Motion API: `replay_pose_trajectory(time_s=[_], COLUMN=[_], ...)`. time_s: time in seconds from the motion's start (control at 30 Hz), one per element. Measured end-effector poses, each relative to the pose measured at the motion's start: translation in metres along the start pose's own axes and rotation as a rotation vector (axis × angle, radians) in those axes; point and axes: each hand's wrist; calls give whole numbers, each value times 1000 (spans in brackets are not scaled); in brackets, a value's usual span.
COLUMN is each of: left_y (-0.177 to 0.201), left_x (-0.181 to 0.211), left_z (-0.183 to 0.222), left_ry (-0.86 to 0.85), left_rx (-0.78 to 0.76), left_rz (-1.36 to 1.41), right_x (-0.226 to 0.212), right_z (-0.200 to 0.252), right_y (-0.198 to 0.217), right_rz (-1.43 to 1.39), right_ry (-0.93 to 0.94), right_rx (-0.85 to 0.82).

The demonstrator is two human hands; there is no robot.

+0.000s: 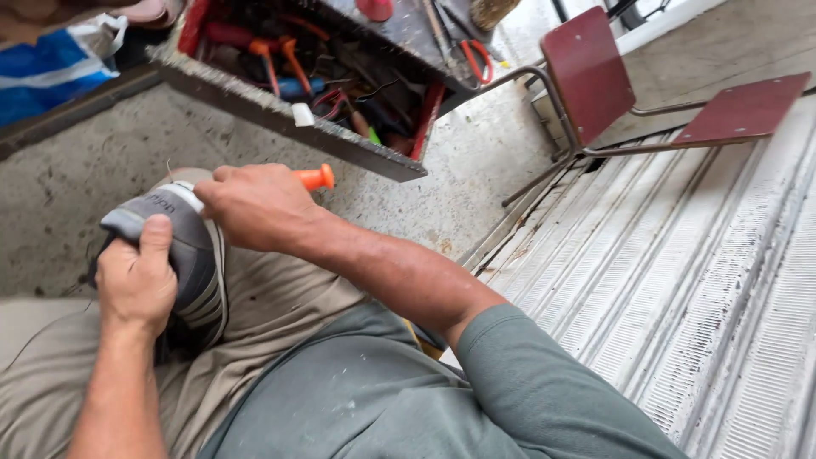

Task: Repairing a sneaker by manually stitching the sole to the upper using a stitching awl.

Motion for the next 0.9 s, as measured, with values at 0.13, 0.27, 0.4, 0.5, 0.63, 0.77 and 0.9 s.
replay_pose_trajectory(time_s=[0.13, 0.27, 0.4, 0.5, 0.63, 0.77, 0.9], left_y=[-15, -8, 28, 48, 89, 126, 109], left_x=[6, 20, 16, -13, -29, -38, -32], left_z=[3, 30, 17, 2, 5, 20, 20], left_ry=[57, -553, -827, -164, 21, -147, -381], left_rx=[-6, 582, 547, 69, -62, 128, 307], left_rz=[49, -110, -63, -284, -343, -188, 33], right_x=[17, 34, 44, 53, 48, 56, 54], right_z=[-5, -9, -13, -4, 1, 0, 1], right_y=[3, -17, -25, -26, -21, -21, -17], right_rz=[32, -33, 40, 50, 41, 38, -48], right_ry=[11, 59, 129, 182, 177, 332, 307], right_rx=[-53, 49, 120, 221, 219, 329, 299])
Point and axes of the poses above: each hand's wrist, its own z-axis away from the middle knuckle, its own y-axis out of the back of the hand, x = y × z, and after that the axes turned 6 degrees about y, right-handed
